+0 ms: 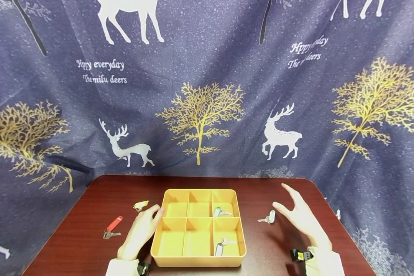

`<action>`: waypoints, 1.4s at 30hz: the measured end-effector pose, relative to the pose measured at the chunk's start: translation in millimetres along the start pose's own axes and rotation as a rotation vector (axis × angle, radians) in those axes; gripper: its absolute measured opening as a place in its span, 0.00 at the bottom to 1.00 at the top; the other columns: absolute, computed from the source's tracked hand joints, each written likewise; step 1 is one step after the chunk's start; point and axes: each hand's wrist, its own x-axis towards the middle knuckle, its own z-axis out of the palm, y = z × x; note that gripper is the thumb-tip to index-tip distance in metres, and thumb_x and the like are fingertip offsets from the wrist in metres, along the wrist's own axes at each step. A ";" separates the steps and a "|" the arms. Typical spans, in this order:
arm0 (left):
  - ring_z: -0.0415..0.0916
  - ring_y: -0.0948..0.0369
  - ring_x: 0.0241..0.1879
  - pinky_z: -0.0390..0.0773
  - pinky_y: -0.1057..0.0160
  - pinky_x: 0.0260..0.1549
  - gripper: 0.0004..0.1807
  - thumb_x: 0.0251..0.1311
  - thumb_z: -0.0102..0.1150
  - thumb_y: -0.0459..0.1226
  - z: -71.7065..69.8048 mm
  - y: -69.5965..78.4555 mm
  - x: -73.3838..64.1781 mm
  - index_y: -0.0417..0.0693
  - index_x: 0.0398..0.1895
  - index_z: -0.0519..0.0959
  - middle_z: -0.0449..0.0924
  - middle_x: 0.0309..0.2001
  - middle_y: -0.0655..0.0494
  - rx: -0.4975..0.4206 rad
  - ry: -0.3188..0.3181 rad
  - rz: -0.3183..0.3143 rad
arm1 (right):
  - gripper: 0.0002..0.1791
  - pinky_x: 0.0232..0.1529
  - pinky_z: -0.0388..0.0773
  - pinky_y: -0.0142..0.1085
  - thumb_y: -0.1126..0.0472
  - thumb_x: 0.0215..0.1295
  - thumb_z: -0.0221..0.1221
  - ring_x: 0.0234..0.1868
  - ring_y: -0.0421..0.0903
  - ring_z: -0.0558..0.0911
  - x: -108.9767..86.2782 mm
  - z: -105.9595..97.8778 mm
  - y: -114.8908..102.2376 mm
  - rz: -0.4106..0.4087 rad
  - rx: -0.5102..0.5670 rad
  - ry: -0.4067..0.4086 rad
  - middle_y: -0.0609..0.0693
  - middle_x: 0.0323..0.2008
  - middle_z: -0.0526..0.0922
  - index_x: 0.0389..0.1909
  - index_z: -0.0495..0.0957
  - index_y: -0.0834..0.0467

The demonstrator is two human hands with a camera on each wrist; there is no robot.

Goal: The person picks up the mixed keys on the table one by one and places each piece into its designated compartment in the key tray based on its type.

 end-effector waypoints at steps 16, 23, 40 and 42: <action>0.60 0.62 0.15 0.63 0.60 0.20 0.19 0.72 0.49 0.51 0.7 1.4 -1.6 0.57 0.22 0.66 0.56 0.15 0.62 -0.007 -0.010 0.003 | 0.33 0.52 0.49 0.16 0.51 0.59 0.68 0.60 0.55 0.66 -8.6 31.9 28.4 -0.051 -0.020 -0.013 0.59 0.60 0.72 0.63 0.71 0.58; 0.58 0.63 0.14 0.62 0.61 0.19 0.18 0.72 0.50 0.50 0.5 2.3 -1.8 0.57 0.22 0.67 0.56 0.14 0.62 -0.021 -0.024 -0.007 | 0.30 0.56 0.55 0.26 0.55 0.56 0.70 0.58 0.60 0.68 -8.3 39.2 32.0 -0.109 -0.051 -0.021 0.63 0.57 0.72 0.58 0.74 0.62; 0.62 0.60 0.16 0.65 0.59 0.21 0.17 0.71 0.53 0.44 -1.5 2.5 -1.8 0.58 0.21 0.66 0.55 0.14 0.63 -0.004 0.003 -0.008 | 0.27 0.41 0.68 0.64 0.57 0.41 0.77 0.48 0.70 0.74 -3.5 50.0 37.6 -0.348 -0.122 -0.087 0.69 0.50 0.74 0.44 0.79 0.58; 0.62 0.60 0.17 0.65 0.59 0.21 0.17 0.71 0.53 0.44 -1.8 2.5 -1.8 0.58 0.21 0.66 0.55 0.14 0.62 -0.006 0.007 -0.003 | 0.25 0.41 0.68 0.65 0.56 0.43 0.77 0.49 0.70 0.72 -3.2 50.8 36.6 -0.316 -0.132 -0.117 0.69 0.51 0.73 0.43 0.80 0.56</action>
